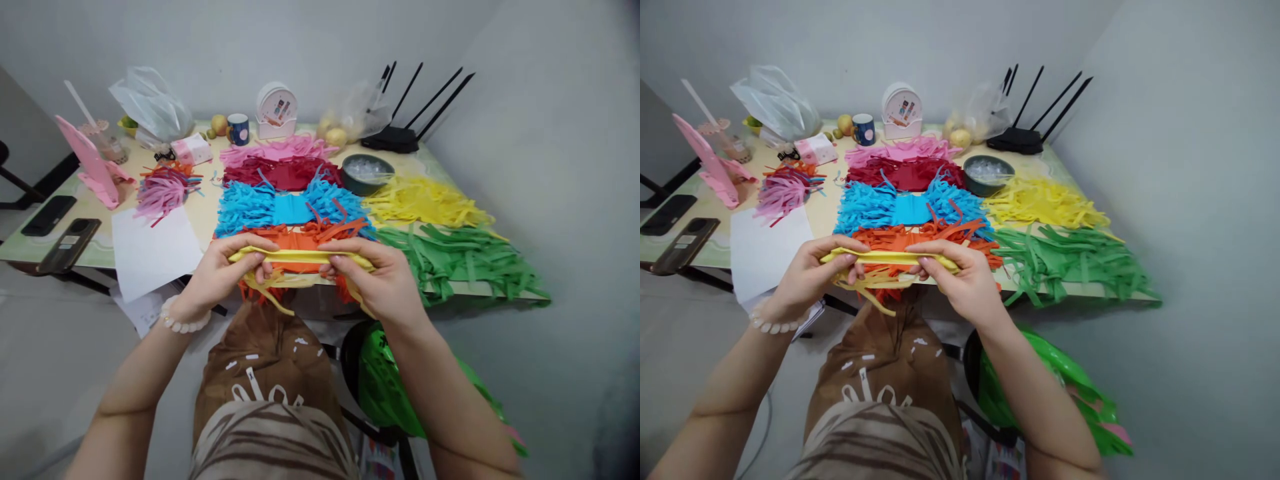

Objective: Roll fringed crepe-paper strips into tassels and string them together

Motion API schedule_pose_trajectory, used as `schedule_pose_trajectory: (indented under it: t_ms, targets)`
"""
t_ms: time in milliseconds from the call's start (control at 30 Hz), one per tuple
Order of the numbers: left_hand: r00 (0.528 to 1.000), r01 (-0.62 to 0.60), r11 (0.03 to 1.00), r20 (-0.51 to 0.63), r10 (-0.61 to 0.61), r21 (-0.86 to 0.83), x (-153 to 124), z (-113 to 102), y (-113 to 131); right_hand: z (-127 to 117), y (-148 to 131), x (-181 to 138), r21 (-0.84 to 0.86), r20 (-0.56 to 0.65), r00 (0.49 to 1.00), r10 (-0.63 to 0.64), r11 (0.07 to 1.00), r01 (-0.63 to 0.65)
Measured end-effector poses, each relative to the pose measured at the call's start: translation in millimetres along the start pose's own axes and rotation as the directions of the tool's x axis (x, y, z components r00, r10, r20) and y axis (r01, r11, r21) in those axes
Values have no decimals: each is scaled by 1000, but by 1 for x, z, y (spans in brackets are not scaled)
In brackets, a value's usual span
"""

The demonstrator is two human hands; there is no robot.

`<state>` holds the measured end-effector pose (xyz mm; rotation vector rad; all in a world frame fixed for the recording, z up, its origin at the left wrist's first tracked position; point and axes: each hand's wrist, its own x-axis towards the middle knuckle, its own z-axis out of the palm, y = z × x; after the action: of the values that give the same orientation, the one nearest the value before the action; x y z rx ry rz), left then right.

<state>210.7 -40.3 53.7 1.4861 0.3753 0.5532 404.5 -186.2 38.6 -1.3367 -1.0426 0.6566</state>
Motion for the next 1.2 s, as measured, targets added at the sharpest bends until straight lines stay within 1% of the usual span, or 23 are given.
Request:
schedule_pose_trajectory:
  t_ms: [133,200,267,333,433,500,567,633,733,767,800,833,867,933,1000,1067,1200]
  targets:
    - [1000,1,990,-20,-4,-142,1,0,-5,1,9,1,91,-9,999,-39,995,40]
    - [1000,5,985,-30,-11,-171,2,-1,-6,0,11,1,96,1,997,-72,993,72]
    - [1000,2,987,-16,-4,-158,1,-1,-6,0,12,1,77,18,996,-86,993,85]
    - [1000,-20,996,-10,19,-92,0,0,-6,-1,12,0,36,22,997,-79,996,78]
    - [996,-55,994,-69,62,99,-2,3,-5,0,10,-2,-69,19,997,-78,994,79]
    - [986,-79,963,-120,113,258,-2,5,-6,2,6,-3,-153,4,995,-97,984,97]
    - [976,-112,910,-130,177,400,-3,4,-7,4,1,-5,-242,-18,993,-117,964,109]
    - [970,-149,854,-96,225,499,-3,2,-7,6,-3,-7,-362,-23,989,-143,924,125]
    - [973,-189,777,8,230,601,-3,-3,-7,5,-6,-7,-526,11,979,-204,831,179]
    - [975,-191,758,28,222,623,-2,-4,-7,5,-6,-6,-549,23,977,-212,814,189]
    - [978,-183,755,39,205,629,-2,-4,-6,4,-5,-6,-545,28,978,-205,817,187]
    - [982,-170,778,40,183,605,-3,-5,-6,4,-4,-5,-513,26,983,-181,841,168]
    - [988,-147,823,35,152,549,-3,-5,-6,4,-2,-4,-451,19,990,-140,882,134]
    - [997,-77,929,26,72,362,-4,-4,-7,5,1,-3,-250,13,999,-40,967,42]
    - [1000,-6,985,21,2,173,-5,-2,-8,6,3,-3,-53,20,999,34,998,-33]
    - [999,43,997,6,-43,66,-5,-2,-10,7,6,-3,60,27,998,51,997,-53]
    - [996,92,991,-2,-93,-94,-3,-3,-15,5,14,-1,195,41,998,47,979,-54]
